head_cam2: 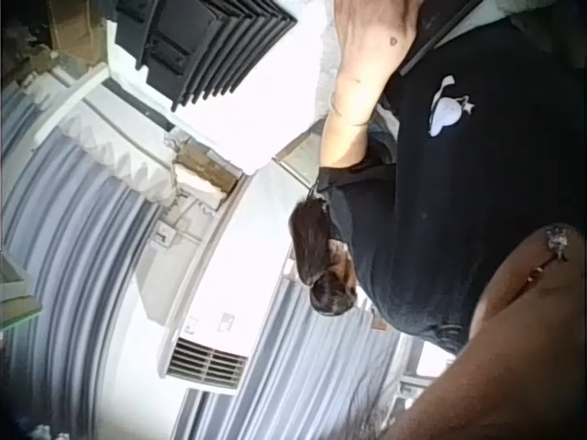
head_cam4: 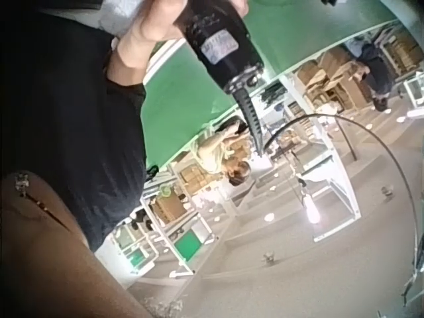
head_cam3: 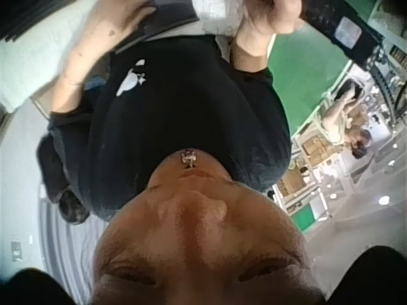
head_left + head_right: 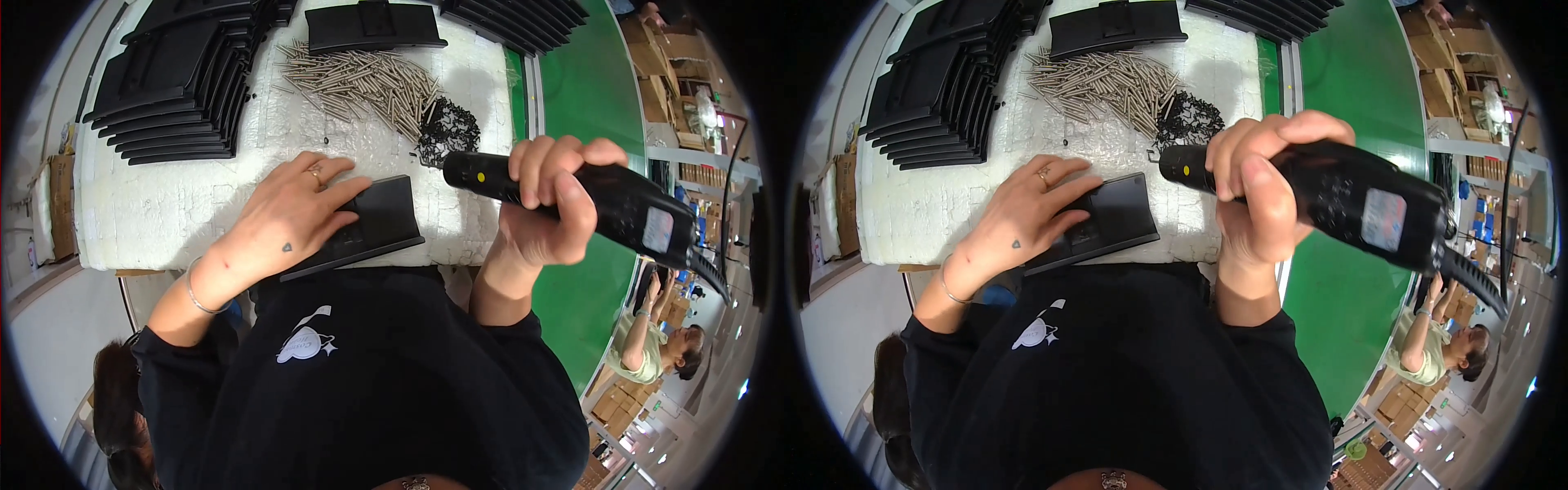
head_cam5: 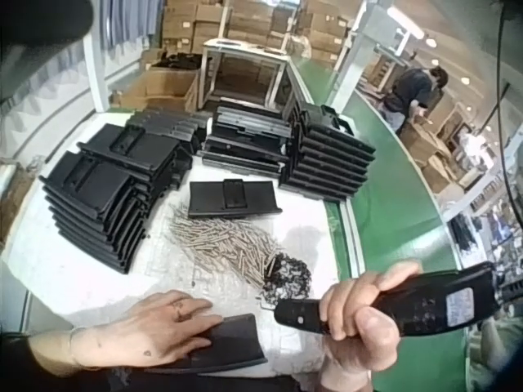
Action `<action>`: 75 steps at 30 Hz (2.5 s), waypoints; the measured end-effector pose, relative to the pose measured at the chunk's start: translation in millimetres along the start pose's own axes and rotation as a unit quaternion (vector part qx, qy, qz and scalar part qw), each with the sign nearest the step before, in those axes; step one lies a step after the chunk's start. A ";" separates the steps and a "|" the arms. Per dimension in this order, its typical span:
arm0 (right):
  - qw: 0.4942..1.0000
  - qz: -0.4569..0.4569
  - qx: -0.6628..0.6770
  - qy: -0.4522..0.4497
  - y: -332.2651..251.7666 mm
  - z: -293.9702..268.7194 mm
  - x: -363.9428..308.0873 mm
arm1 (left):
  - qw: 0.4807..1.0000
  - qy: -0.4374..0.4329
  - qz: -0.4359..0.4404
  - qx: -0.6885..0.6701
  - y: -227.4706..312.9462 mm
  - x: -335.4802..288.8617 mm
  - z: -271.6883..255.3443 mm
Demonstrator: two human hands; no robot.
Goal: Using an electric screwdriver to fasten screws into black plastic components on an assembly line.
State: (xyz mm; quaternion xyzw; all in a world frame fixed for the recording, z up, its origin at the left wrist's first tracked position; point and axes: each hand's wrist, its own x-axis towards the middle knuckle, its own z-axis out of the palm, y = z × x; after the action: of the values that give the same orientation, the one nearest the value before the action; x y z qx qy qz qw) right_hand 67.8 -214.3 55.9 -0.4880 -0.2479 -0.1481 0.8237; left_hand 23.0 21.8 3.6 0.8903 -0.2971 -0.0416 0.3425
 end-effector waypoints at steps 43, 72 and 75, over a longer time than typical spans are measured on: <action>0.999 -0.020 -0.031 -0.023 -25.4 -1.5 -19.8 | 0.929 0.006 0.266 0.257 -29.9 118.7 22.5; 0.962 0.076 0.079 -0.251 18.1 38.1 -21.5 | 0.970 0.241 -0.028 -0.034 -3.6 -50.3 23.7; 0.957 0.074 0.082 -0.267 20.3 37.2 -20.1 | 0.972 0.232 -0.029 -0.028 -1.8 -50.4 24.1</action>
State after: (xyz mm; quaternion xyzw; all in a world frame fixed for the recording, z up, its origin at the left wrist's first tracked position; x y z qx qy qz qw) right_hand 51.1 -171.8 44.9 -0.4573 -0.4331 0.0701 0.7735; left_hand -24.1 36.9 -22.5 0.8739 -0.1819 0.1479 0.4259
